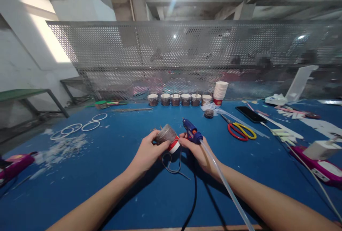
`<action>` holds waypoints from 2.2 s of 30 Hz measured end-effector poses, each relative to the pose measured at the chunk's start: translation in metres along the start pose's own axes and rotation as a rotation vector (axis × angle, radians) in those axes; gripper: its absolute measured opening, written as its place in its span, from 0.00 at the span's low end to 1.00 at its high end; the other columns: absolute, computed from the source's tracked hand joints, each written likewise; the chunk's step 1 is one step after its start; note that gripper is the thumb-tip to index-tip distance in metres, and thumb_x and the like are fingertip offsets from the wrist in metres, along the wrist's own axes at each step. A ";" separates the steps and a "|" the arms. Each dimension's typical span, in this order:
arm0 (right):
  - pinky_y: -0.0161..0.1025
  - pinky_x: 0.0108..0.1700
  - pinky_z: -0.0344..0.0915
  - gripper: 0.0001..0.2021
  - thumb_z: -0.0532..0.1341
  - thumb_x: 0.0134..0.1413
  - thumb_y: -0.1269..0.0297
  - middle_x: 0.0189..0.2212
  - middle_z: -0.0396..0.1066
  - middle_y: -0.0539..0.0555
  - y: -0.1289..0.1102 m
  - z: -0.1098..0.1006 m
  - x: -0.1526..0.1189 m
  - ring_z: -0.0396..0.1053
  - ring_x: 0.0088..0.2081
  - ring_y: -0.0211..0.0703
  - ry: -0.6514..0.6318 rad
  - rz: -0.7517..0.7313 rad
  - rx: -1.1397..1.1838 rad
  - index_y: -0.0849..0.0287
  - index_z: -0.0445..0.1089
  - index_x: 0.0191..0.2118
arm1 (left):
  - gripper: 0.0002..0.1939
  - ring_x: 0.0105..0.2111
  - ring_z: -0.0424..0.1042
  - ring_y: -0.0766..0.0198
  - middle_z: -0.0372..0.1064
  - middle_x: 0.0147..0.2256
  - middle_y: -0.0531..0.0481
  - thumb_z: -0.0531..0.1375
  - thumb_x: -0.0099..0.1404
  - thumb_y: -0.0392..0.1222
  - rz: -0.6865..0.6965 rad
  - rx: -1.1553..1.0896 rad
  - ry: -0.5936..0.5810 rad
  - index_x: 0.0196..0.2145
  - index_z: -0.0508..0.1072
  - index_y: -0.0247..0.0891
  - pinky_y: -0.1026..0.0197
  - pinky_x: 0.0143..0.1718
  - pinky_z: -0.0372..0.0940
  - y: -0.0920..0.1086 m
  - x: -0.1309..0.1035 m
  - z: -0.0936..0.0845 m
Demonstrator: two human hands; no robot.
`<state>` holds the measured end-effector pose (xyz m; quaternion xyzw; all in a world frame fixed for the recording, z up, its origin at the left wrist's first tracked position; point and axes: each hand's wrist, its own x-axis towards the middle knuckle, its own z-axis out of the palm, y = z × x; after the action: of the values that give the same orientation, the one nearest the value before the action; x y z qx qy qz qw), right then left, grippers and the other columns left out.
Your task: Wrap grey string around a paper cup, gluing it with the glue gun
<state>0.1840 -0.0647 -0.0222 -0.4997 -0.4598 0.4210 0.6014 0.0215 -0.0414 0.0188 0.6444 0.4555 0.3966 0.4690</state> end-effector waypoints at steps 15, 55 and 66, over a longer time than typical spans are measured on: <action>0.36 0.34 0.63 0.05 0.62 0.47 0.65 0.27 0.69 0.49 -0.001 -0.007 -0.002 0.66 0.29 0.39 -0.027 -0.325 -0.240 0.59 0.66 0.30 | 0.12 0.15 0.66 0.67 0.66 0.16 0.53 0.58 0.57 0.47 -0.028 -0.050 -0.081 0.33 0.69 0.35 0.66 0.17 0.62 -0.013 -0.001 0.004; 0.36 0.30 0.62 0.04 0.61 0.42 0.66 0.22 0.66 0.47 -0.009 -0.005 -0.003 0.62 0.25 0.38 0.003 -0.201 -0.194 0.59 0.66 0.27 | 0.16 0.16 0.61 0.70 0.59 0.14 0.56 0.61 0.55 0.50 0.043 -0.042 -0.108 0.20 0.64 0.37 0.66 0.19 0.55 -0.016 0.003 -0.001; 0.39 0.38 0.66 0.11 0.64 0.45 0.60 0.31 0.74 0.54 -0.004 -0.006 -0.002 0.70 0.33 0.43 -0.029 -0.130 -0.044 0.61 0.72 0.35 | 0.16 0.17 0.66 0.67 0.65 0.19 0.54 0.62 0.55 0.52 0.004 -0.139 -0.117 0.30 0.68 0.35 0.65 0.19 0.62 -0.018 0.005 -0.003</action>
<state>0.1891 -0.0687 -0.0193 -0.4758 -0.5091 0.3781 0.6095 0.0164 -0.0336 0.0030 0.6332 0.3973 0.3898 0.5377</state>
